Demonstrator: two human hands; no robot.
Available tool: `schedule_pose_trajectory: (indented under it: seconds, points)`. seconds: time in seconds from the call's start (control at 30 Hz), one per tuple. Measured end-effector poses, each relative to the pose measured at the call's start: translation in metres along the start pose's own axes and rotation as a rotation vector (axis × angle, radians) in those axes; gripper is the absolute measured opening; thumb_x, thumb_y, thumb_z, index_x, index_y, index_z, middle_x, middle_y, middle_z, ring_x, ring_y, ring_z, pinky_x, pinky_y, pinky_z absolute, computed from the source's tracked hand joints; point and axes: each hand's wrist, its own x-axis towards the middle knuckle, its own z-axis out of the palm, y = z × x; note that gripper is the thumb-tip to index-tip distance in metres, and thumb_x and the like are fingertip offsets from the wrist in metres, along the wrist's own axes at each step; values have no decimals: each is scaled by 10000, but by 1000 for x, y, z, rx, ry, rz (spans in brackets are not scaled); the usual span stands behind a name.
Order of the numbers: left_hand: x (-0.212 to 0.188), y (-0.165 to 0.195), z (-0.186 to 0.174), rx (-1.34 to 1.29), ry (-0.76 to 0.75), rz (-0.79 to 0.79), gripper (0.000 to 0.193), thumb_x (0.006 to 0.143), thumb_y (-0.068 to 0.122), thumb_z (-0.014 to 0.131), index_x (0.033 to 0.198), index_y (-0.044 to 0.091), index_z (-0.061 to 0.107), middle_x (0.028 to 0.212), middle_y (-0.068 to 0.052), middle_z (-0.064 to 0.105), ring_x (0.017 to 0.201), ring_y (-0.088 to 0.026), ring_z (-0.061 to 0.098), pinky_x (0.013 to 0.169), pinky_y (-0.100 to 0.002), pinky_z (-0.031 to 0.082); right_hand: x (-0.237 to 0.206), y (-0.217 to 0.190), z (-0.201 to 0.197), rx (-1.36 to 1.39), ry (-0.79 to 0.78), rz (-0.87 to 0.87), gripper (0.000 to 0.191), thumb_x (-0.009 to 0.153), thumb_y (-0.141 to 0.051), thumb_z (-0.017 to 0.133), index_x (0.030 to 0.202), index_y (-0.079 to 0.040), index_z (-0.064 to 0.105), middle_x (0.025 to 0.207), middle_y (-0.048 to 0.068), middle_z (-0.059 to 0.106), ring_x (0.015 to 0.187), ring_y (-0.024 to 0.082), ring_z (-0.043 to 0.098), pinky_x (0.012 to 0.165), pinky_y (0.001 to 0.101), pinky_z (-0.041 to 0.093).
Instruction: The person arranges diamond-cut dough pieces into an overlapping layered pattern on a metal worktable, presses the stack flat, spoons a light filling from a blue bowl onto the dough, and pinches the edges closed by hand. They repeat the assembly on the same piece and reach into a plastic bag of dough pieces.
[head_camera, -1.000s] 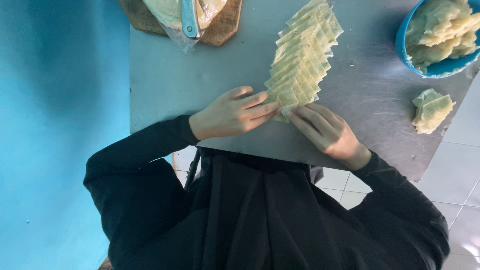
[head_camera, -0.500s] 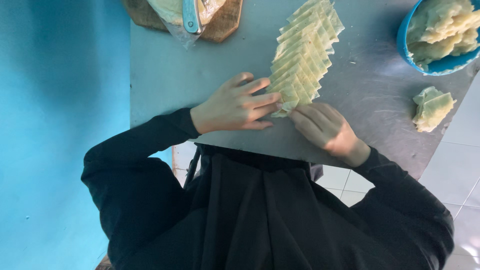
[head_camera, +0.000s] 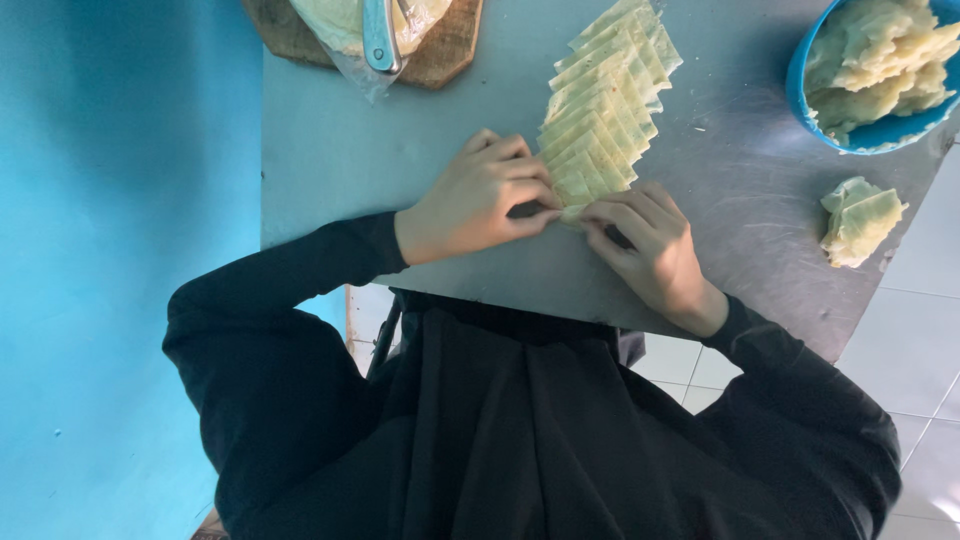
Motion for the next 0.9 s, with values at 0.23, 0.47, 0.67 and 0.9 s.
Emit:
schedule_pose_trajectory:
  seconds: [0.23, 0.47, 0.67, 0.9]
  points:
    - [14, 7, -2, -67, 5, -164, 202, 915, 325, 822, 953, 136, 760, 970, 57, 701, 955, -167, 558, 871, -360, 370, -3, 12, -5, -28, 13, -16, 220, 857, -33, 836, 1060, -57, 755, 1054, 61, 653, 985, 257, 605, 858, 376, 555]
    - [7, -3, -1, 250, 130, 90, 208, 961, 344, 816, 1088, 189, 759, 1105, 121, 701, 1028, -128, 551, 901, -313, 367, 1, 22, -5, -69, 18, -32, 230, 854, -53, 859, 1072, -68, 788, 1036, 51, 636, 991, 253, 584, 856, 356, 550]
    - [4, -5, 1, 354, 140, 139, 223, 962, 359, 809, 1068, 168, 764, 1104, 100, 663, 1050, -131, 553, 890, -328, 359, 5, 23, -4, -66, 25, -19, 275, 833, -134, 906, 1057, -54, 768, 1038, 60, 637, 1007, 259, 575, 874, 368, 537]
    - [9, -5, 5, 262, 98, 37, 215, 996, 379, 800, 1015, 169, 759, 993, 67, 631, 1027, -149, 529, 879, -343, 354, 4, 21, -5, -94, 14, 98, 173, 861, -141, 887, 1007, -105, 800, 991, 9, 663, 996, 240, 535, 858, 336, 495]
